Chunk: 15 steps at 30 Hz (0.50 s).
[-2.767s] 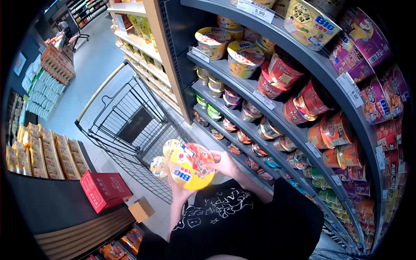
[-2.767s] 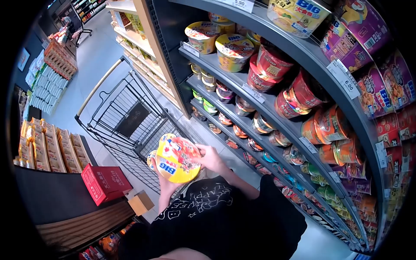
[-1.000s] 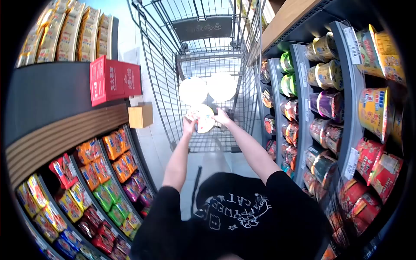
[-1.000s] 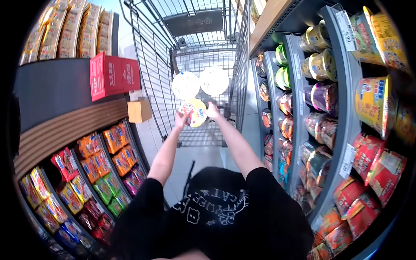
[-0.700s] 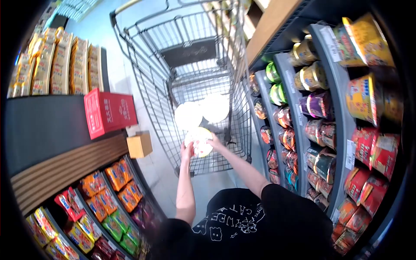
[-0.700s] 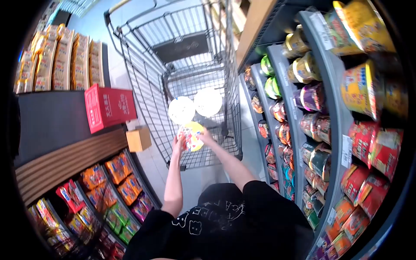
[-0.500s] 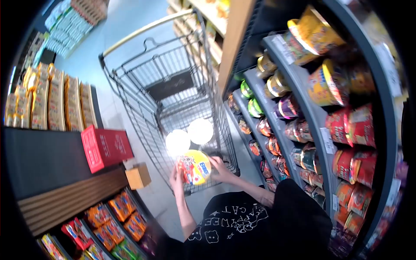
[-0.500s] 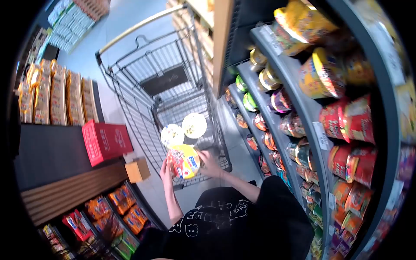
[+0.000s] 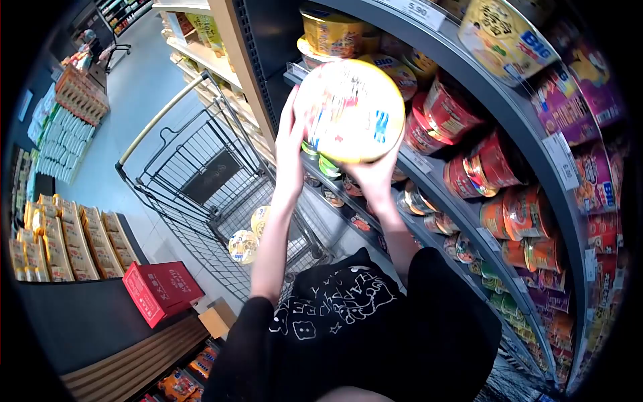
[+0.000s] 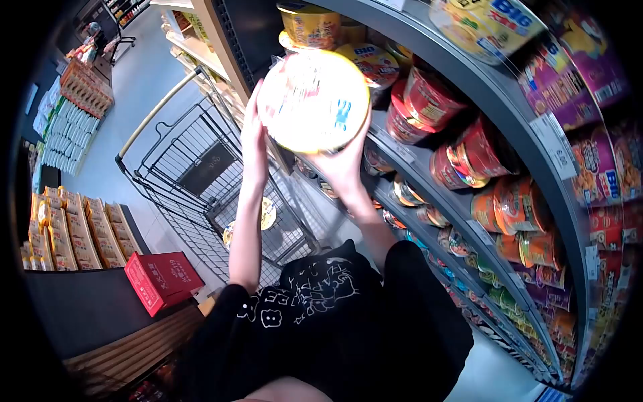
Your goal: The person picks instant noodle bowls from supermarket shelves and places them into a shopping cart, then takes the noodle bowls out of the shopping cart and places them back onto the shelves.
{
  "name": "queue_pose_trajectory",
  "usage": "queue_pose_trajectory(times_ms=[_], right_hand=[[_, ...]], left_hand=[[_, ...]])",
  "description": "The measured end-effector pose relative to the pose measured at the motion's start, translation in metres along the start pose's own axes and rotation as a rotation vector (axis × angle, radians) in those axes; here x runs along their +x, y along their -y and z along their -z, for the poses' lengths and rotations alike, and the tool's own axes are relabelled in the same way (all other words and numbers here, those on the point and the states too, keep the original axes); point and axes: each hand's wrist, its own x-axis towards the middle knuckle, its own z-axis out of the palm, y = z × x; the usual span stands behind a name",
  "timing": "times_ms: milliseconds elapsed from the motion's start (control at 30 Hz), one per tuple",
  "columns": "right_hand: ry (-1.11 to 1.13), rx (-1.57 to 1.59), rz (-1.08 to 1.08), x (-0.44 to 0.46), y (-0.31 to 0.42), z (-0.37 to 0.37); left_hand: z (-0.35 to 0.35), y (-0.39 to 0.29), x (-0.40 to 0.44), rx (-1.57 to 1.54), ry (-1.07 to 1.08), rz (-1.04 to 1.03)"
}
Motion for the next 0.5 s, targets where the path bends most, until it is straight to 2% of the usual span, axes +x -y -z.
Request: queue_pose_trajectory(times_ms=[33,67,100,133,233,300,333,367,433,500], right_hand=[[-0.072,0.007,0.017,0.021,0.001,0.002],[-0.125,-0.051,0.063,0.040,0.001,0.007],[-0.180,-0.052,0.069,0.058,0.002,0.011],[-0.225,-0.199,0.095,0.074,-0.007,0.021],[-0.234,-0.226,0.041,0.116,-0.018,0.043],[-0.304,-0.392,0.232,0.134,-0.037,0.051],[-0.308,-0.419,0.194,0.138,-0.044,0.054],[-0.300,-0.397,0.262,0.146,-0.057,0.057],[-0.298,-0.360,0.255,0.149,-0.063,0.058],[-0.273,-0.370,0.260,0.148,-0.057,0.057]], left_hand=[[-0.012,0.008,0.021,-0.081,0.091,-0.080],[-0.020,0.015,0.044,-0.253,0.170,-0.034],[-0.025,0.033,0.071,-0.274,0.231,-0.046],[-0.035,0.028,0.084,-0.242,0.244,0.029],[-0.062,0.039,0.126,-0.333,0.340,0.046],[-0.071,0.087,0.168,-0.335,0.339,0.062],[-0.072,0.112,0.187,-0.273,0.318,0.096],[-0.072,0.135,0.202,-0.211,0.296,0.128],[-0.075,0.158,0.215,-0.215,0.259,0.089],[-0.074,0.161,0.217,-0.001,0.386,-0.052]])
